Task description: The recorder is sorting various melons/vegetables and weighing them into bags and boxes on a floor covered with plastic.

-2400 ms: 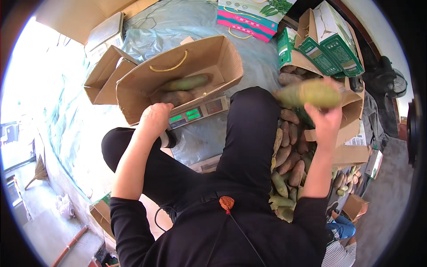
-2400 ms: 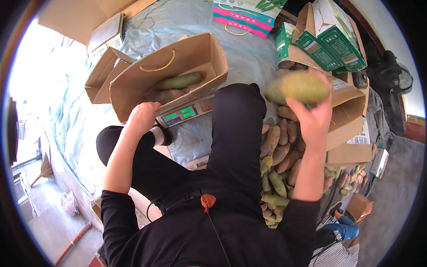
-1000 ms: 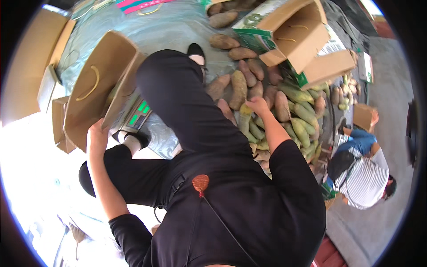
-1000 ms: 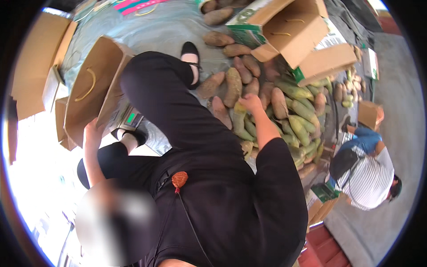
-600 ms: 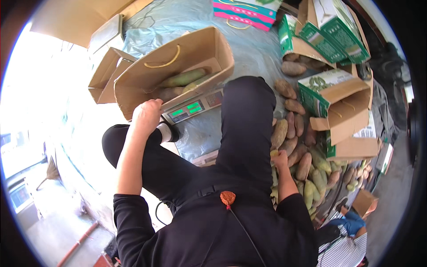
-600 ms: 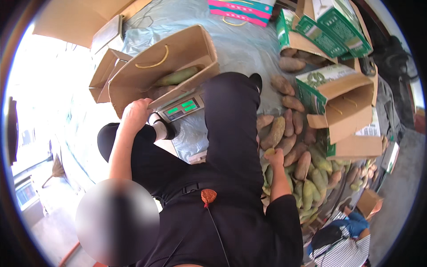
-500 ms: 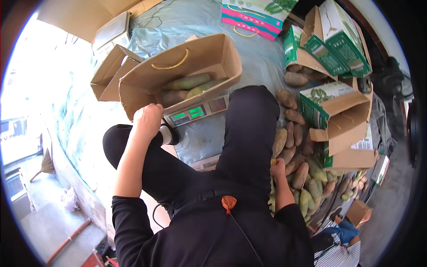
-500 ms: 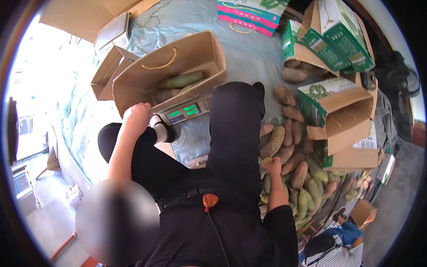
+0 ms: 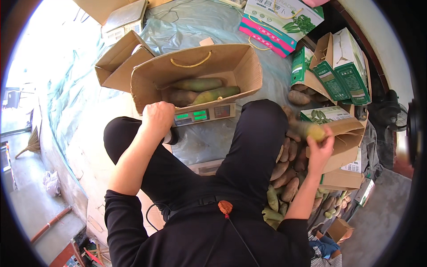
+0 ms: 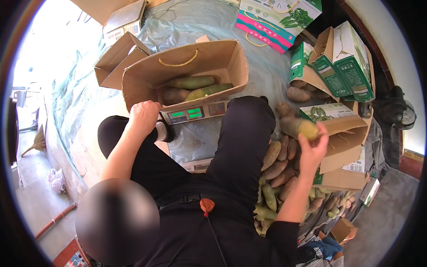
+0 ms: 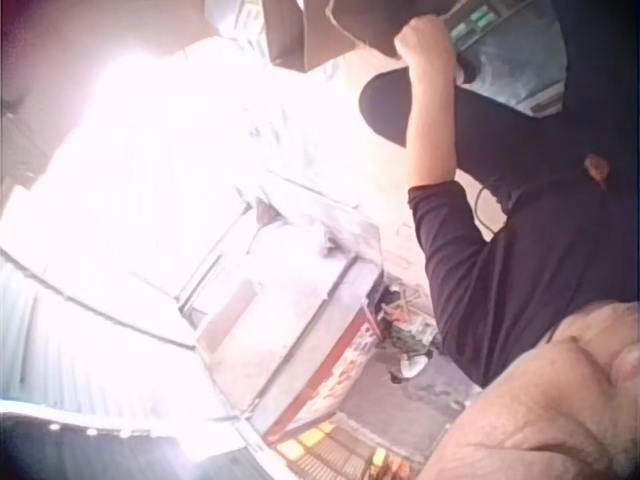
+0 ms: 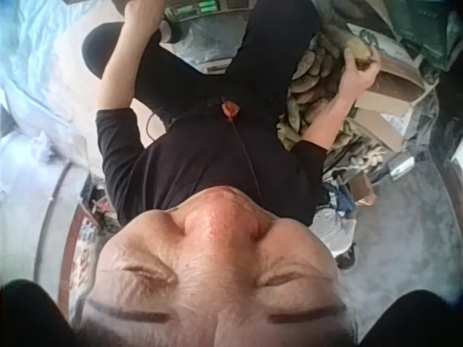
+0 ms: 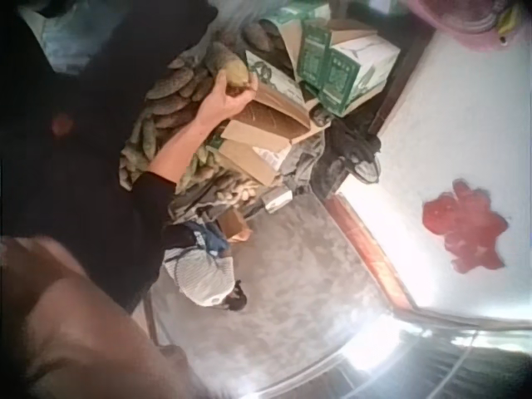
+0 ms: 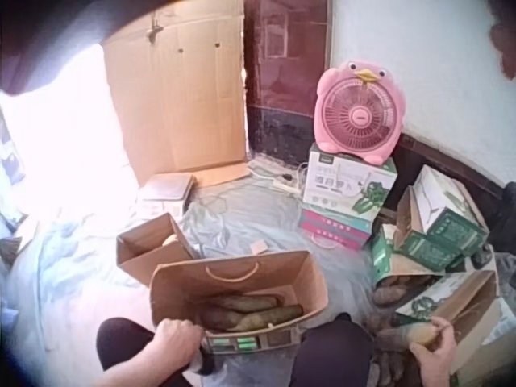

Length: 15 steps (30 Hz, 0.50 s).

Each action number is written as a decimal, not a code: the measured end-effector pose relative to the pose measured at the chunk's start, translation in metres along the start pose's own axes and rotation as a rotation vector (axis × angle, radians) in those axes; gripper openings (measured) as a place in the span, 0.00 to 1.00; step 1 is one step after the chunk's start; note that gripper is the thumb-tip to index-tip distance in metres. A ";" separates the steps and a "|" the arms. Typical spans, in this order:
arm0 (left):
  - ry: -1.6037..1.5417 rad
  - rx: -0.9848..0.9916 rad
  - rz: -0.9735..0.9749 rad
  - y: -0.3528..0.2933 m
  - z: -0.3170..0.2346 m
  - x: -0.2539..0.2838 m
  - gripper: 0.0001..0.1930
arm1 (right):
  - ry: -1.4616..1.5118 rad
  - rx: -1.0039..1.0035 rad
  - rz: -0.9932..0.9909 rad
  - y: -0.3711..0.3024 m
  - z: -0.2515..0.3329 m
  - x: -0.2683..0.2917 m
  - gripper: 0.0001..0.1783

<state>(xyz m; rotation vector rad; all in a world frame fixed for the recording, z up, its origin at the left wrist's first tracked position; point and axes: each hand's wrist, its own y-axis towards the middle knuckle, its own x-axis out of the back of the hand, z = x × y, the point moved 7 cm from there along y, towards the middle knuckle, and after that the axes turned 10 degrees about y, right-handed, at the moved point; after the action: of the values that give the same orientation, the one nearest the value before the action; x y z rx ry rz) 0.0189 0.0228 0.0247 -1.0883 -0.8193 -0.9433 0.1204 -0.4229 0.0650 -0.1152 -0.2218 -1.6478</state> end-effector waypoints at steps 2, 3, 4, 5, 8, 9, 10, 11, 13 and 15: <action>-0.004 0.020 0.039 0.000 0.002 -0.002 0.04 | 0.084 0.096 0.045 0.021 0.045 -0.022 0.32; -0.005 0.019 0.035 0.000 0.002 -0.003 0.04 | 0.152 0.143 0.074 0.028 0.066 -0.036 0.31; 0.027 0.020 0.017 -0.001 0.002 -0.003 0.04 | 0.222 0.191 0.102 0.033 0.085 -0.052 0.30; 0.058 0.017 0.000 -0.001 0.002 -0.003 0.04 | 0.276 0.245 0.138 0.038 0.102 -0.070 0.30; 0.063 0.017 -0.004 -0.002 0.005 -0.007 0.04 | 0.320 0.303 0.283 0.046 0.128 -0.128 0.28; 0.057 0.016 0.018 -0.002 0.005 -0.010 0.04 | 0.287 0.330 0.370 0.048 0.129 -0.151 0.27; 0.061 0.004 0.015 -0.002 0.005 -0.011 0.04 | 0.253 0.353 0.455 0.049 0.126 -0.173 0.26; 0.042 0.003 -0.010 -0.003 0.007 -0.010 0.05 | 0.165 0.385 0.512 0.048 0.124 -0.194 0.25; -0.006 0.007 -0.052 0.000 0.006 -0.005 0.05 | -0.057 0.573 0.591 0.045 0.123 -0.230 0.23; 0.044 -0.013 -0.012 0.005 0.003 -0.002 0.06 | -0.312 0.764 0.656 0.040 0.107 -0.266 0.24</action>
<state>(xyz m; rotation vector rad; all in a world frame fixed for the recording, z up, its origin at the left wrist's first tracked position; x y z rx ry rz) 0.0221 0.0273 0.0217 -1.0715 -0.7850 -0.9803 0.1785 -0.1436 0.1172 0.1301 -0.9306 -0.8073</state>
